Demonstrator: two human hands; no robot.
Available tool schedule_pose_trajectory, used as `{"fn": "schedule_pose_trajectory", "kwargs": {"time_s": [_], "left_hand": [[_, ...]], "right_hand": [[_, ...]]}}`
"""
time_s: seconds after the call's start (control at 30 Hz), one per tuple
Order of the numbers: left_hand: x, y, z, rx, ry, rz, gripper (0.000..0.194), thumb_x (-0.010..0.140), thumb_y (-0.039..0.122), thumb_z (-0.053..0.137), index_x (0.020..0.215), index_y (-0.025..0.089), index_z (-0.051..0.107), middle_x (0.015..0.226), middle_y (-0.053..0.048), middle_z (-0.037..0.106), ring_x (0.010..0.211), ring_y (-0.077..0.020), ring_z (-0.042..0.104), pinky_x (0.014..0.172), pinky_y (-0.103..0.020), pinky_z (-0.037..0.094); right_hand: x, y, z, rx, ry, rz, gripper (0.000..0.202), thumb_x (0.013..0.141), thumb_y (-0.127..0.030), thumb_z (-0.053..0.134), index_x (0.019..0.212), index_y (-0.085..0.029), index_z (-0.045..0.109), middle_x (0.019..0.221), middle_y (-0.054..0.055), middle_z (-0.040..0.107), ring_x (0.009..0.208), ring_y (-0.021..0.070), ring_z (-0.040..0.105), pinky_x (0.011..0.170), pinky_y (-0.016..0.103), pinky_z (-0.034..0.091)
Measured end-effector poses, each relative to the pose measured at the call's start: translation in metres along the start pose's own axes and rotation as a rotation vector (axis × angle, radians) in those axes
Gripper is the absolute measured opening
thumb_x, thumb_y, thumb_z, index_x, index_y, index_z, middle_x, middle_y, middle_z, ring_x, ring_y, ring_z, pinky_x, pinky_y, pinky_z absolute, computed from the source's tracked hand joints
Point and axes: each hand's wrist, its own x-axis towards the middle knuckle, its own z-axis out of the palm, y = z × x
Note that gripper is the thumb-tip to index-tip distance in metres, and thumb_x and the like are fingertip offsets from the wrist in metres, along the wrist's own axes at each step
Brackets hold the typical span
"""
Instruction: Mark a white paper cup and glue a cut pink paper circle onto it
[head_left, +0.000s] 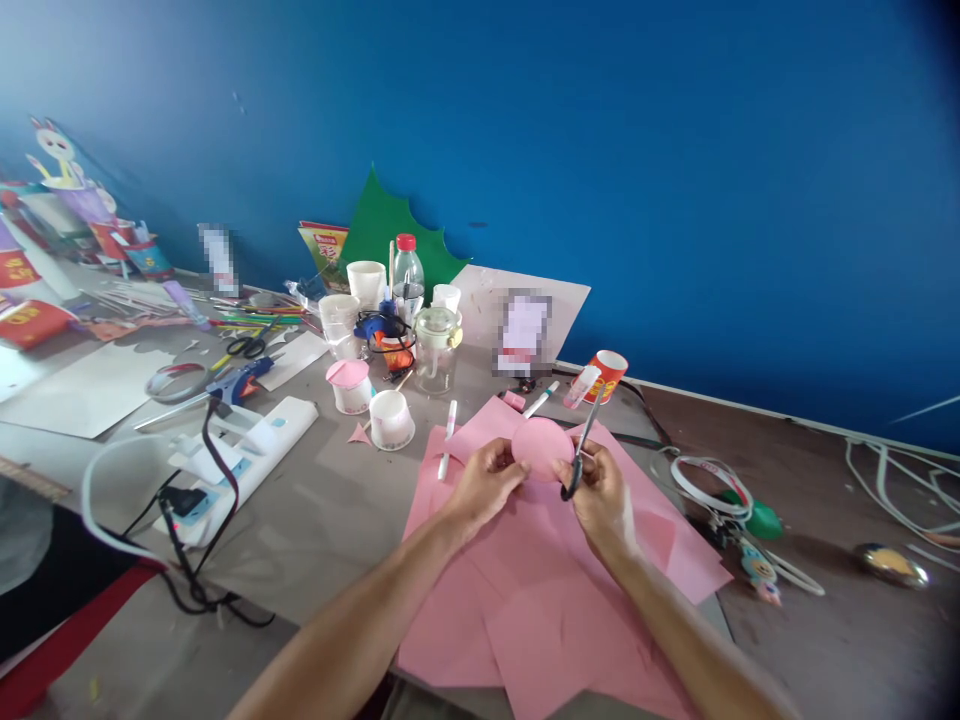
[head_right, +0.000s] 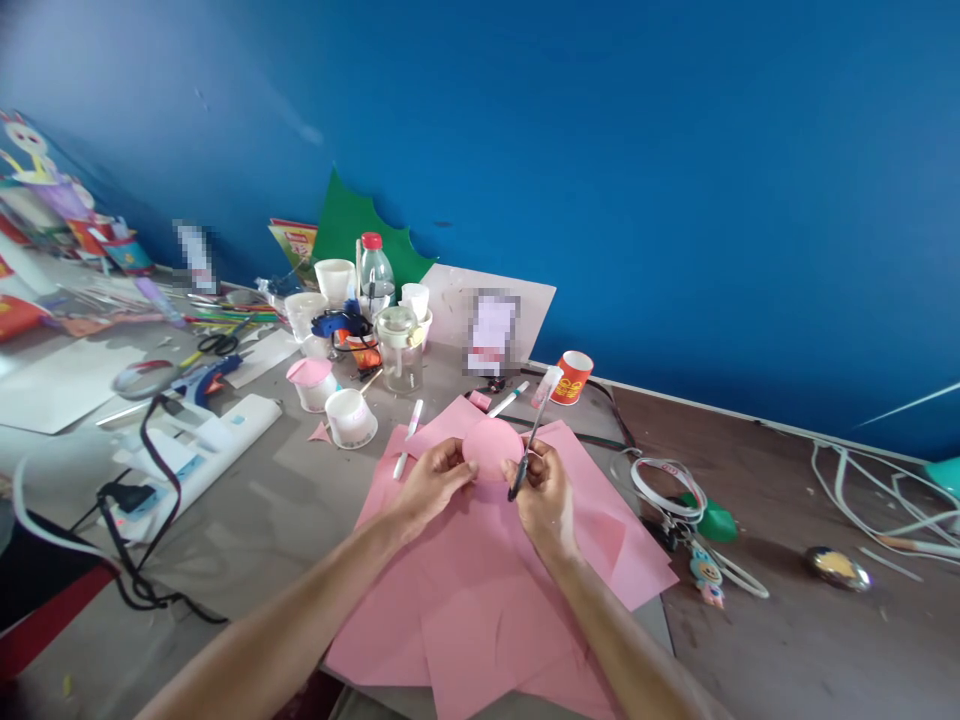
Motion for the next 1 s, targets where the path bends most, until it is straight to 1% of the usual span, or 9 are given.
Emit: {"fn": "schedule_pose_trajectory", "kwargs": {"time_s": [0.13,0.23,0.3,0.37,0.43,0.5,0.63,0.77,1.0], "left_hand": [[-0.001,0.002,-0.001,0.022,-0.019,-0.058,0.021,0.072,0.036,0.062,0.071,0.019,0.05,0.056,0.003,0.051,0.05,-0.0105,0.047,0.044,-0.021,0.038],[0.0,0.003,-0.001,-0.035,0.002,-0.07,0.023,0.069,0.036,0.066,0.07,0.018,0.051,0.055,0.003,0.053,0.048,-0.01,0.046,0.042,-0.021,0.036],[0.002,0.003,-0.003,-0.127,0.046,-0.051,0.025,0.067,0.036,0.069,0.072,0.017,0.055,0.056,0.003,0.053,0.048,-0.0095,0.046,0.042,-0.02,0.035],[0.005,0.002,-0.005,-0.211,0.112,-0.019,0.025,0.067,0.035,0.071,0.073,0.016,0.058,0.058,0.003,0.054,0.05,-0.0085,0.047,0.045,-0.02,0.036],[0.008,0.001,-0.009,-0.27,0.172,0.027,0.024,0.067,0.033,0.072,0.074,0.015,0.059,0.061,0.003,0.056,0.052,-0.0069,0.048,0.051,-0.02,0.039],[0.01,0.0,-0.011,-0.313,0.204,0.056,0.023,0.068,0.033,0.073,0.076,0.015,0.06,0.063,0.004,0.056,0.052,-0.0056,0.047,0.055,-0.02,0.039],[0.011,-0.001,-0.012,-0.346,0.23,0.059,0.024,0.068,0.033,0.074,0.076,0.015,0.06,0.062,0.005,0.054,0.051,-0.005,0.046,0.056,-0.02,0.039],[0.011,-0.001,-0.012,-0.346,0.281,0.071,0.026,0.068,0.035,0.075,0.073,0.016,0.059,0.058,0.006,0.051,0.05,-0.0057,0.046,0.057,-0.021,0.04],[0.015,-0.004,-0.017,-0.344,0.342,0.126,0.028,0.073,0.041,0.071,0.072,0.017,0.056,0.056,0.007,0.049,0.049,-0.006,0.046,0.056,-0.021,0.039]], "right_hand": [[0.0,-0.002,0.0,-0.015,-0.018,0.002,0.048,0.061,-0.04,0.079,0.098,-0.02,0.055,0.058,-0.006,0.054,0.053,0.0117,0.045,0.047,0.024,0.037],[-0.002,-0.003,-0.001,0.015,-0.057,-0.018,0.045,0.067,-0.043,0.076,0.099,-0.021,0.055,0.064,-0.004,0.056,0.056,0.0122,0.047,0.049,0.024,0.037],[-0.005,-0.003,-0.003,0.047,-0.112,-0.024,0.042,0.074,-0.047,0.07,0.103,-0.021,0.054,0.07,-0.002,0.059,0.057,0.0126,0.048,0.05,0.025,0.038],[-0.008,-0.003,-0.004,0.058,-0.207,-0.021,0.042,0.08,-0.052,0.064,0.106,-0.02,0.055,0.071,0.0,0.06,0.057,0.0129,0.048,0.051,0.026,0.038],[-0.012,-0.003,-0.003,0.048,-0.298,-0.016,0.044,0.081,-0.056,0.062,0.104,-0.019,0.057,0.068,0.001,0.059,0.057,0.0136,0.048,0.051,0.026,0.038],[-0.016,-0.003,0.0,0.031,-0.347,-0.009,0.047,0.079,-0.059,0.064,0.102,-0.019,0.058,0.066,0.0,0.057,0.059,0.0145,0.049,0.051,0.027,0.038],[-0.02,-0.001,0.005,0.021,-0.339,0.014,0.051,0.076,-0.064,0.065,0.101,-0.02,0.058,0.063,-0.001,0.055,0.056,0.014,0.047,0.048,0.026,0.036],[-0.02,0.001,0.004,0.016,-0.346,0.028,0.051,0.076,-0.064,0.065,0.1,-0.019,0.059,0.06,-0.001,0.053,0.054,0.0133,0.045,0.047,0.025,0.035],[-0.019,0.001,0.002,0.014,-0.362,-0.017,0.049,0.078,-0.063,0.063,0.099,-0.019,0.059,0.058,-0.003,0.05,0.053,0.0122,0.043,0.049,0.025,0.035]]}}
